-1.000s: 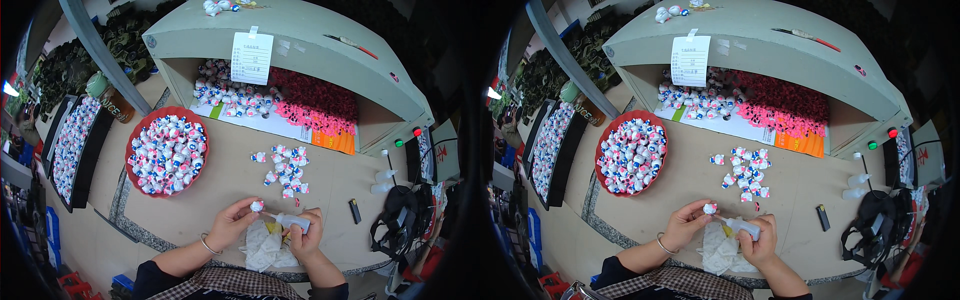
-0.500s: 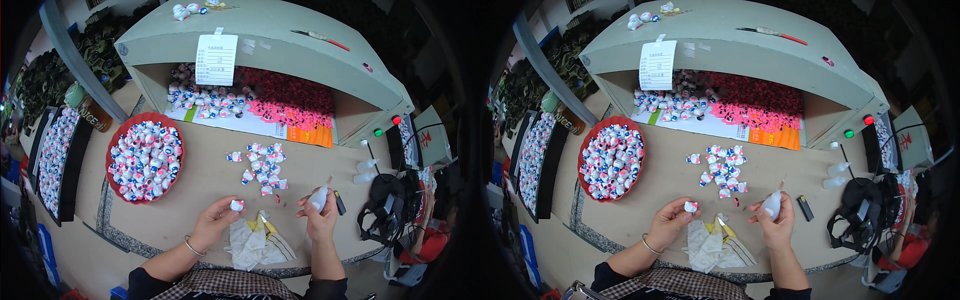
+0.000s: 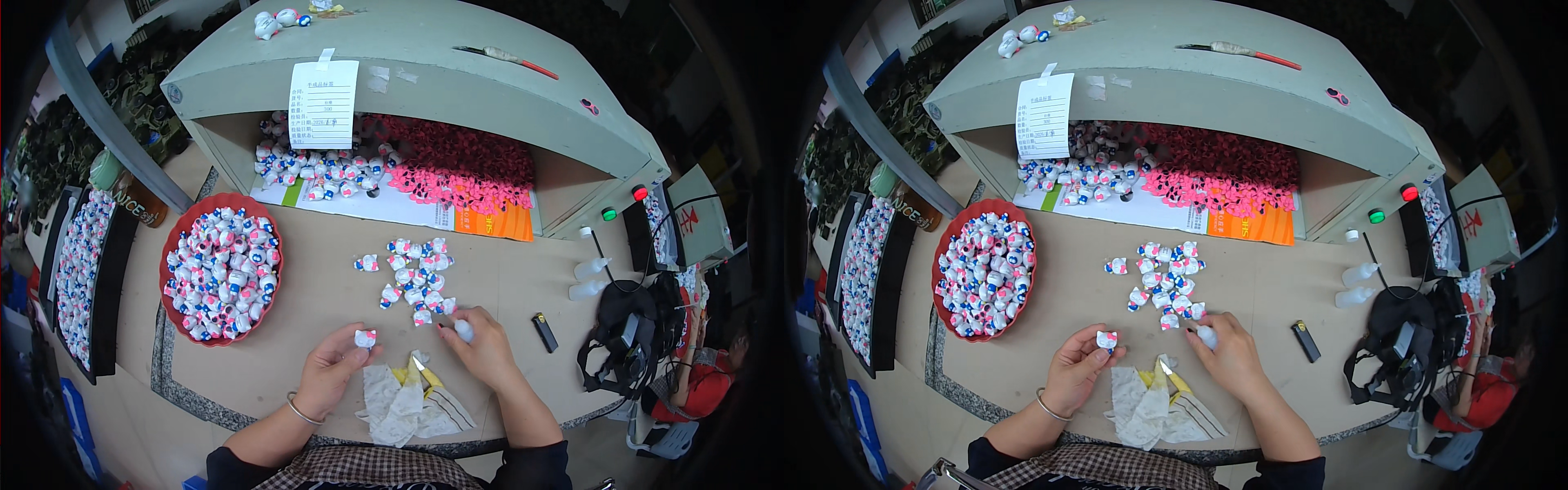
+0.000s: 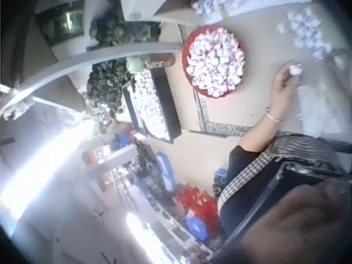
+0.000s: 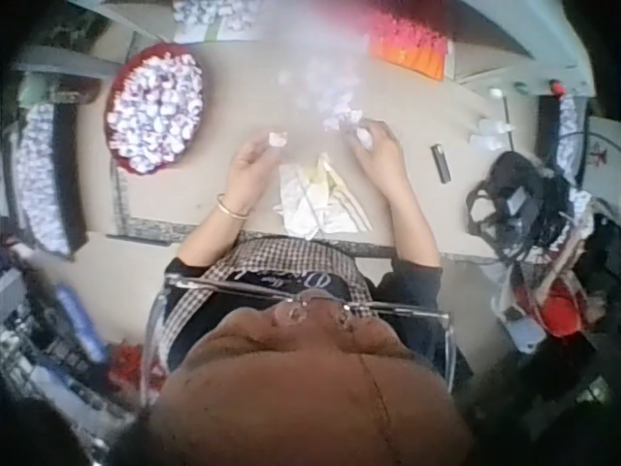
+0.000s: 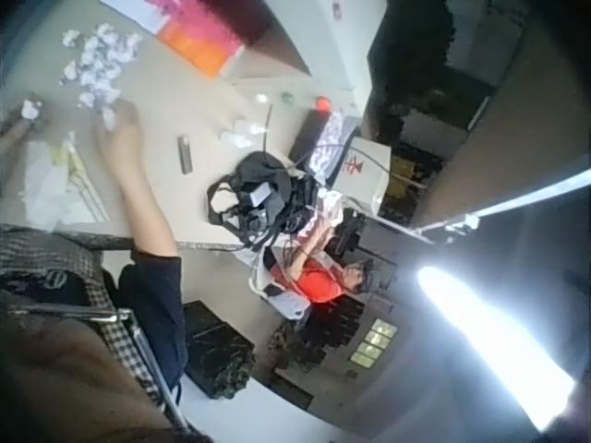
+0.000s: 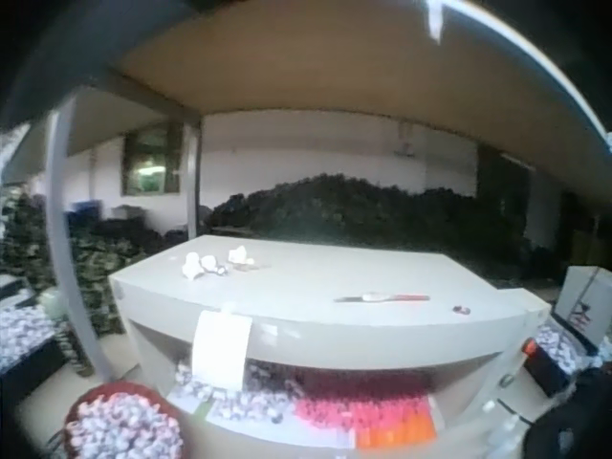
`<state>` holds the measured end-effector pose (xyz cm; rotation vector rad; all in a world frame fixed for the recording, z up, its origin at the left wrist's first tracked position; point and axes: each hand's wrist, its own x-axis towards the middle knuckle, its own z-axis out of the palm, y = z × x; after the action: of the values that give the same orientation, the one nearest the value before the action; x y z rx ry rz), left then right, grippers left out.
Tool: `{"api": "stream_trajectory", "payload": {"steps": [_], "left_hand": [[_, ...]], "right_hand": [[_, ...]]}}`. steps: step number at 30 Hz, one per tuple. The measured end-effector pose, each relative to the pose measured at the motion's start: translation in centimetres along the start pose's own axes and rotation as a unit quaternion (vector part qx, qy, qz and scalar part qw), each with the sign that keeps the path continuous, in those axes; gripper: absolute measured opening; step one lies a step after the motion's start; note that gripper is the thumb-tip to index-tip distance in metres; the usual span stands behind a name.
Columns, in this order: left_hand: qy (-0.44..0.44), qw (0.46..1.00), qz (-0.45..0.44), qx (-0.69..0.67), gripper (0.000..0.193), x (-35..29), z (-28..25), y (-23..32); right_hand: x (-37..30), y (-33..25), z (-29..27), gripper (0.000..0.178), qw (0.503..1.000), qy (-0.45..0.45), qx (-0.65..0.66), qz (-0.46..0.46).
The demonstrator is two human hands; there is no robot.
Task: The person applies adhesive from a bottle to small plastic figures and attaches them together by hand.
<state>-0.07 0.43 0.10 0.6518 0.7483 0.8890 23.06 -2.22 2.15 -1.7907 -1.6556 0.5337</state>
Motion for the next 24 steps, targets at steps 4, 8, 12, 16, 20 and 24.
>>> {"api": "stream_trajectory", "payload": {"steps": [4, 8, 12, 16, 20, 24], "left_hand": [[-0.017, 1.0, -0.01, 0.008, 0.035, 0.1, 0.2, 0.1], [-0.025, 1.0, -0.009, 0.01, 0.035, 0.1, -0.3, -0.2], [-0.027, 0.999, -0.009, 0.015, 0.036, -0.1, -0.1, -0.1], [-0.025, 0.999, 0.018, 0.018, 0.034, -0.2, -0.2, 0.3], [-0.026, 0.999, 0.017, 0.016, 0.033, -0.6, -0.2, 0.3], [-0.189, 0.98, 0.0, 0.057, 0.035, -1.4, 0.7, 0.3]], "right_hand": [[-0.7, -0.7, 0.6, 0.018, 0.997, -0.05, -0.048, 0.034], [-1.2, -1.6, 0.8, 0.018, 0.993, -0.069, -0.092, 0.024], [-1.7, -1.3, 0.9, 0.02, 0.992, -0.065, -0.109, 0.008], [-0.9, -0.6, 0.5, 0.02, 0.996, -0.065, -0.053, -0.02], [-1.1, -1.3, -0.8, 0.022, 0.938, -0.128, 0.266, 0.18], [-1.8, -3.7, 0.1, 0.015, 0.858, -0.129, 0.443, 0.226]]}}
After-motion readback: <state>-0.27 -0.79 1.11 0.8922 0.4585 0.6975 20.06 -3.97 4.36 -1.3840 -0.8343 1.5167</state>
